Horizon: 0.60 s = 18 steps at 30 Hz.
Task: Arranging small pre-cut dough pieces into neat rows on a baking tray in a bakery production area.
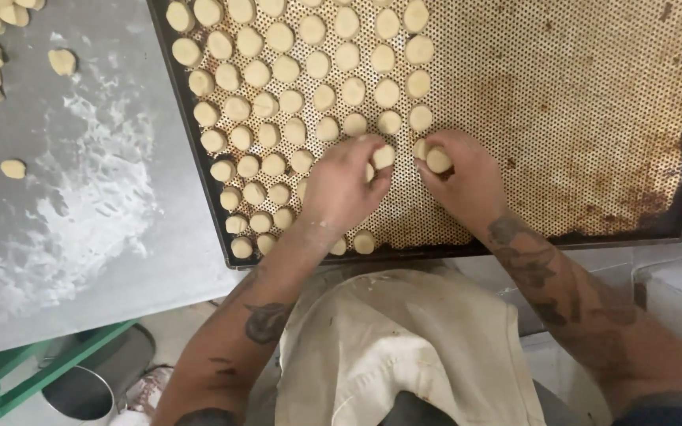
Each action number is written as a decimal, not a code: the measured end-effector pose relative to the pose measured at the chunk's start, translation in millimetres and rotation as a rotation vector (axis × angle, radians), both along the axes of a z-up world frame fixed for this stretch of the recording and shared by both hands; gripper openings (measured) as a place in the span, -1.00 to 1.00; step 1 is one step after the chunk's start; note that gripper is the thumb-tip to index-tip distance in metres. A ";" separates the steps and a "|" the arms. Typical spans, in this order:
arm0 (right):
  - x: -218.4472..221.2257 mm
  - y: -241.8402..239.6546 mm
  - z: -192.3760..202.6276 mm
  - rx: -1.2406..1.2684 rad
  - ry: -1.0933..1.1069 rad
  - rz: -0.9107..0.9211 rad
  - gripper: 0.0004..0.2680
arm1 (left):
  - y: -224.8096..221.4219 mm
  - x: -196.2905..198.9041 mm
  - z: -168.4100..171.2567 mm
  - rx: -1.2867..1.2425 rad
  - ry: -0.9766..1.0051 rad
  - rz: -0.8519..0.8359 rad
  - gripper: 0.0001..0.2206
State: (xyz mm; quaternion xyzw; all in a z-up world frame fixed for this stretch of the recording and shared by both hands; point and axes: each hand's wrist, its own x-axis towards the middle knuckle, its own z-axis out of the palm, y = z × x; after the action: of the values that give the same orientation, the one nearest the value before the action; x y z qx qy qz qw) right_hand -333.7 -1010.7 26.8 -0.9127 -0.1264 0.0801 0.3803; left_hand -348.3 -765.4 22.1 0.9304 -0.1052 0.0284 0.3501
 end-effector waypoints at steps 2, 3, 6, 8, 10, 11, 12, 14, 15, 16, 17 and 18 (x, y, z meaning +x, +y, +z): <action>-0.7 3.1 -0.1 -0.054 -0.035 0.021 -0.74 | -5.5 1.5 -18.0 0.113 -0.056 -0.039 -0.61; -2.9 4.1 0.2 -0.107 -0.068 0.037 -0.74 | -8.9 0.9 -26.8 0.226 -0.110 -0.083 -0.65; -0.8 6.2 3.5 -0.070 -0.136 0.071 -0.75 | -9.3 4.3 -27.8 0.358 -0.257 -0.108 -0.79; 0.4 0.7 16.3 0.003 -0.107 0.030 -0.74 | 1.3 5.7 2.6 0.099 -0.133 -0.097 -0.67; -6.6 -7.0 27.3 0.076 -0.072 -0.012 -0.73 | 16.7 0.1 32.7 -0.159 -0.001 -0.087 -0.52; -12.0 -12.7 31.6 0.137 0.026 -0.092 -0.72 | 26.0 -3.6 46.6 -0.285 0.129 -0.032 -0.55; -17.3 -18.3 35.7 0.198 0.124 -0.172 -0.70 | 35.5 -7.3 60.5 -0.410 0.260 0.023 -0.56; -28.7 -18.4 32.9 0.225 0.164 -0.169 -0.71 | 38.4 -16.3 49.7 -0.563 0.398 0.075 -0.55; -33.4 -18.0 31.1 0.255 0.203 -0.160 -0.73 | 40.3 -20.6 44.3 -0.715 0.532 0.132 -0.54; -38.0 -13.8 31.5 0.255 0.203 -0.160 -0.73 | 34.6 -23.5 45.9 -0.714 0.533 0.132 -0.54; -42.7 -9.3 31.6 0.197 0.194 -0.164 -0.72 | 29.1 -26.4 47.3 -0.656 0.551 0.073 -0.56; -47.4 -4.8 31.5 0.140 0.185 -0.168 -0.69 | 23.7 -29.2 48.4 -0.597 0.568 0.014 -0.58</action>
State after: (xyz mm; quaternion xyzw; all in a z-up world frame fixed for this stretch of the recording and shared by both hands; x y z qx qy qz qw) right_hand -381.1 -1015.5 58.3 -0.8800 -0.0191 0.1229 0.4585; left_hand -377.5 -741.7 70.5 0.7596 0.0146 -0.1979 0.6193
